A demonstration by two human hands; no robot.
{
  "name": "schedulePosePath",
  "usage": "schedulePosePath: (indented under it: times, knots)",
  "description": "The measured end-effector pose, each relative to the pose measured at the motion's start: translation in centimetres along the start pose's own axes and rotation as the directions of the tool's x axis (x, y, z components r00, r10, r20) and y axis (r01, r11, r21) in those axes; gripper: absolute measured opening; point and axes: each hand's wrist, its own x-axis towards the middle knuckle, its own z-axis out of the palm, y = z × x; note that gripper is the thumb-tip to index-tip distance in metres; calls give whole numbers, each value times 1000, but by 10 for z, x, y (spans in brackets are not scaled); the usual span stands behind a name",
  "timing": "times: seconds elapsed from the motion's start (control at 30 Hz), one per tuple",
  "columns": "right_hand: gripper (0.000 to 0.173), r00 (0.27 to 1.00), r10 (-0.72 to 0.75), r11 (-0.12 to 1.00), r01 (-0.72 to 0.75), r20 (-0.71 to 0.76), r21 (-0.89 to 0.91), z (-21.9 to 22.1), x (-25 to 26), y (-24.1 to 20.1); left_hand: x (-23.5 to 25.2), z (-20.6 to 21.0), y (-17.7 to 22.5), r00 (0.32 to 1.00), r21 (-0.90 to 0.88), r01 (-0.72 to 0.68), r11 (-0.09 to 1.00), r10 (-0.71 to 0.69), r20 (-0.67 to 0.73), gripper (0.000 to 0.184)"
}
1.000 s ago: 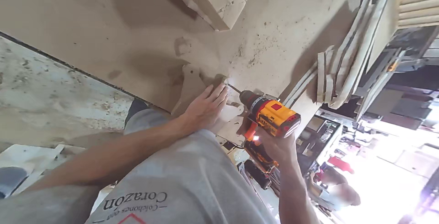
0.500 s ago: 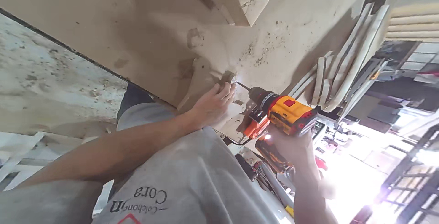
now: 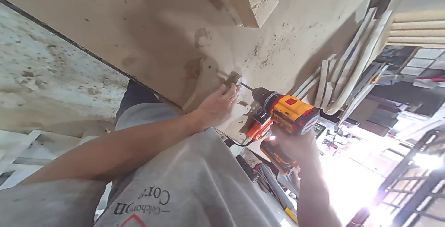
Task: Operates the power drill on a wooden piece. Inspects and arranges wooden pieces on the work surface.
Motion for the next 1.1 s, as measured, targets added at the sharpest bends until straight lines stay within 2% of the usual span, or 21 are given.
schedulePosePath:
  times: [0.1, 0.2, 0.33, 0.47, 0.53, 0.57, 0.63, 0.7, 0.77, 0.83, 0.9, 1.1]
  knots:
    - [51, 995, 5, 997, 3, 104, -73, -15, 14, -13, 0, 2, 0, 998, 59, -8, 998, 12, -55, 46]
    - [45, 984, 3, 984, 30, 180, -178, -28, 24, -24, -1, 5, 0, 995, 38, -14, 999, 18, -95, 44]
    - [35, 978, 11, 987, 23, 209, -159, -31, 31, -29, 0, 5, 1, 996, 40, -10, 999, 13, -86, 44]
    - [34, 978, -3, 986, 37, 207, -161, -32, 29, -30, 0, 5, 2, 995, 72, -7, 997, 14, -94, 43]
    - [33, 977, -9, 986, 45, 212, -162, -33, 30, -30, 1, 2, -1, 992, -15, -9, 1000, 7, -127, 37]
    - [33, 976, -12, 986, 48, 216, -160, -34, 31, -30, 2, 0, -4, 984, -140, 3, 990, -28, -177, 31]
    - [31, 973, -16, 987, 51, 229, -149, -37, 31, -30, 11, -7, -9, 950, -367, 69, 928, -173, -259, 20]
    - [28, 972, -15, 990, 48, 235, -135, -39, 31, -29, 23, -14, -7, 908, -446, 135, 885, -290, -302, 25]
    - [27, 971, -27, 991, 58, 239, -124, -41, 32, -28, 37, -17, -5, 879, -453, 191, 871, -357, -316, 46]
    - [27, 970, -52, 989, 84, 238, -124, -43, 33, -26, 43, -19, -2, 878, -463, 262, 847, -408, -250, 60]
    - [25, 968, -71, 986, 105, 241, -129, -44, 33, -25, 45, -21, -2, 876, -470, 320, 822, -446, -185, 61]
    - [16, 966, -73, 981, 114, 246, -156, -49, 31, -23, 55, -24, -2, 854, -438, 397, 807, -499, -147, 58]
